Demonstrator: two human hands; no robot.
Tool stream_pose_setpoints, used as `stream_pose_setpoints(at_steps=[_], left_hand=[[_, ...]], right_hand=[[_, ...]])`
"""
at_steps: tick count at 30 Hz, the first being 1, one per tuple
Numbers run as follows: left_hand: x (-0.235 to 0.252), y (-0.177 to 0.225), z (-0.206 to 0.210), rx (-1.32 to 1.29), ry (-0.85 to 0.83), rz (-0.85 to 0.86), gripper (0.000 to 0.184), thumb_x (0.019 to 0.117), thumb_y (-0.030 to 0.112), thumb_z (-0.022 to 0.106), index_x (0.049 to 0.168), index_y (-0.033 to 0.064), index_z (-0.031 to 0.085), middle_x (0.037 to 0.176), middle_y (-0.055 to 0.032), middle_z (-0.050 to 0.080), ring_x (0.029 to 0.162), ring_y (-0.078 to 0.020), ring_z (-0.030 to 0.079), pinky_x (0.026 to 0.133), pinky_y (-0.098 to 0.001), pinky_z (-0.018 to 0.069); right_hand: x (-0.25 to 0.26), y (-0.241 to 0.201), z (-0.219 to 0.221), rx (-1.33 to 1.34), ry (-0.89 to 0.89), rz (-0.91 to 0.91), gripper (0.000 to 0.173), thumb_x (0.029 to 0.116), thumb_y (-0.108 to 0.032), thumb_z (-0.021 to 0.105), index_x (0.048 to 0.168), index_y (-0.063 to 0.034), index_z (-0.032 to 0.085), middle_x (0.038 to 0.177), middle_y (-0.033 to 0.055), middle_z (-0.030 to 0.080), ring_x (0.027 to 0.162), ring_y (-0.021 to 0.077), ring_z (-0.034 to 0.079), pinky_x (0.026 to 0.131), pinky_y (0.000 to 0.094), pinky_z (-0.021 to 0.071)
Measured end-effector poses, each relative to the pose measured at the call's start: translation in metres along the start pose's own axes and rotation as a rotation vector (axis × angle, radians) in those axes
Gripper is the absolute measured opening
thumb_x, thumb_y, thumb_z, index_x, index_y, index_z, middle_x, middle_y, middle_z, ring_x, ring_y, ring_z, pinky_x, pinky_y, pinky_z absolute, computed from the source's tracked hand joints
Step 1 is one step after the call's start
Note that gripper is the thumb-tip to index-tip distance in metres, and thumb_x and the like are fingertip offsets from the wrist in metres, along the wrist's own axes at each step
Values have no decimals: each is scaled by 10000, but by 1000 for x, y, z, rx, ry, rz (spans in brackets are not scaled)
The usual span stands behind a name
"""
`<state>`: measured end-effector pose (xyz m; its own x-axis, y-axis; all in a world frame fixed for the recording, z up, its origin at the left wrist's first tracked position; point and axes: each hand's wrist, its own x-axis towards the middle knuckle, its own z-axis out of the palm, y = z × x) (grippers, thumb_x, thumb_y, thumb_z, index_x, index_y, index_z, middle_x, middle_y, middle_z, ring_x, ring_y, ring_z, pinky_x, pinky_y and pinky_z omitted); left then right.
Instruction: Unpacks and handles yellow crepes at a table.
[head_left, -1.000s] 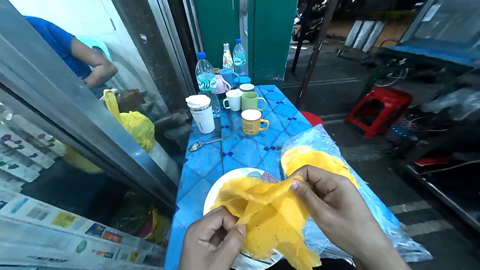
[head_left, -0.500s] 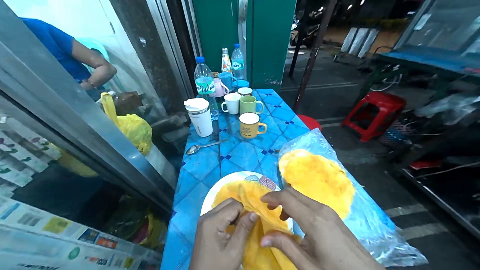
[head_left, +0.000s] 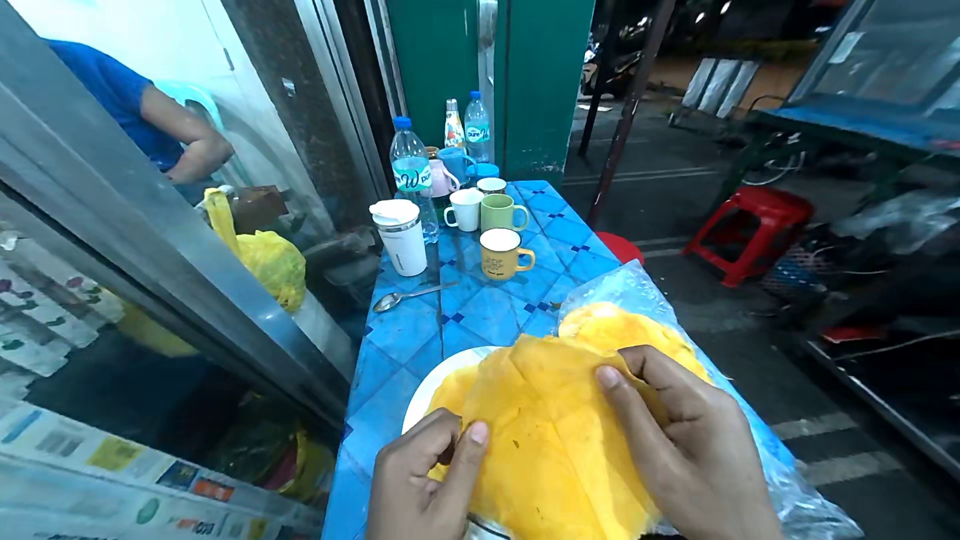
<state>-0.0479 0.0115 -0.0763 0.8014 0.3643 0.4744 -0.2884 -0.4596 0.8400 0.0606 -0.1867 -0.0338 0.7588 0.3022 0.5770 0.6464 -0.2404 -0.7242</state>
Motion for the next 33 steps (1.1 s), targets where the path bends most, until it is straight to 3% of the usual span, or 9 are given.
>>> stream_pose_setpoints(at_steps=[3,5,8,12,17,19,24,27,33], left_hand=[[-1,-3,-1,-75,-26,-41,228,1001,179,621,834,51,707,783,5,671,675,-50,649,617,-206,578],[1,-1,-2,-194,-70,-64,208,1012,233,636,983,41,710,898,-4,703,774,-72,688,693,-236,611],[7,6,3,-336,-97,-94,414,985,376,667,1193,17,646,1057,-51,718,907,-139,723,775,-300,639],[16,8,21,-196,76,-67,176,988,221,660,981,51,704,858,-6,721,760,-86,707,677,-233,614],[20,6,30,-75,124,51,206,1025,228,601,905,77,673,770,41,669,677,-17,649,608,-167,564],[18,8,30,-65,125,98,222,1034,237,593,912,69,674,775,44,669,670,-5,642,601,-158,561],[18,13,19,-37,220,77,156,1023,164,588,928,73,672,770,46,673,654,-10,642,585,-159,560],[21,14,12,-76,297,24,134,1014,109,564,928,73,659,759,37,670,641,-33,653,575,-172,568],[22,11,11,-131,399,-37,109,1030,93,539,961,63,619,734,31,665,608,-42,660,544,-180,575]], right_hand=[[-1,1,-1,39,-23,-77,135,1035,-228,556,991,-157,662,736,-101,648,601,-25,608,502,139,513],[-1,2,0,80,-88,-208,176,1059,-219,545,1017,-95,663,800,-50,665,676,-8,621,589,155,537],[-3,1,4,107,-176,-330,220,1075,-219,526,1014,-50,654,843,12,662,742,19,626,658,175,540],[-9,-2,7,29,-209,-232,271,1061,-272,530,939,-77,674,789,-6,623,695,30,585,588,196,489],[-19,1,12,-17,-185,-84,422,932,-519,701,929,-100,656,660,-40,558,543,18,482,476,197,409],[-20,4,14,-19,-178,-55,380,942,-490,699,975,-112,707,630,-63,566,510,8,476,454,197,404],[-8,11,4,157,-115,61,210,1006,-295,634,888,-137,705,713,-46,678,590,46,641,500,202,543],[-2,11,-4,270,-41,118,210,1037,-279,575,927,-131,675,750,12,672,630,122,664,539,262,575],[3,7,-10,328,112,168,187,1072,-250,507,1020,-131,641,739,23,672,590,111,668,505,249,580]])
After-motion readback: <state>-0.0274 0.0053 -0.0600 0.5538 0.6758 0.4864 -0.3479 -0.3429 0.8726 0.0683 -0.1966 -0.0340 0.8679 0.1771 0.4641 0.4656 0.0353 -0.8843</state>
